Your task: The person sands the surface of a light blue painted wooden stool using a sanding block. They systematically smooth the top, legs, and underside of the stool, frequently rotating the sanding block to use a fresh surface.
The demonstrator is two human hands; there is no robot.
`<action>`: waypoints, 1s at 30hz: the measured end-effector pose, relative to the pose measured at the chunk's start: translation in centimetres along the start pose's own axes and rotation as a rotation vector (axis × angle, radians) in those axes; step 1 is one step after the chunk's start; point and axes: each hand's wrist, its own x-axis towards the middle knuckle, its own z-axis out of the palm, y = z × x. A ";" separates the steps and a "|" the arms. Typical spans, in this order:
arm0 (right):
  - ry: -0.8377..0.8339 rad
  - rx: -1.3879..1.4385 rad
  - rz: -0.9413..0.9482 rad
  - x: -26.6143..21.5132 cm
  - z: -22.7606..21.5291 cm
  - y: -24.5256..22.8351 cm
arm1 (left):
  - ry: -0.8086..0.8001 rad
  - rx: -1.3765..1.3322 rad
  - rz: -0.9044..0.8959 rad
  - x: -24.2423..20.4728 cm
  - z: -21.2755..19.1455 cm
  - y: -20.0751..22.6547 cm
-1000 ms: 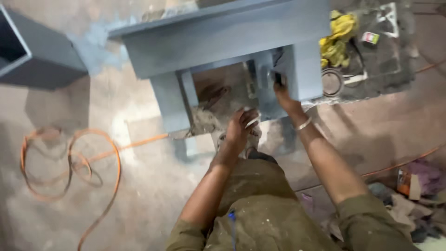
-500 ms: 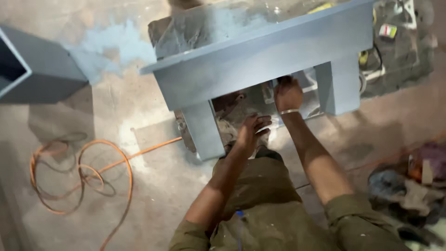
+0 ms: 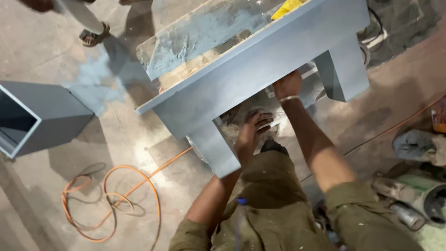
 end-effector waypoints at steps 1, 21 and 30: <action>-0.058 -0.161 -0.149 -0.7 -0.3 0.6 | -0.007 0.003 -0.004 0.1 -0.2 0.0; -0.264 1.884 0.519 4.0 7.4 5.0 | -0.144 -0.367 0.064 -2.0 -0.7 2.5; -0.043 -0.266 -0.356 1.0 6.4 3.1 | -0.066 -0.205 0.054 -2.7 -0.7 2.5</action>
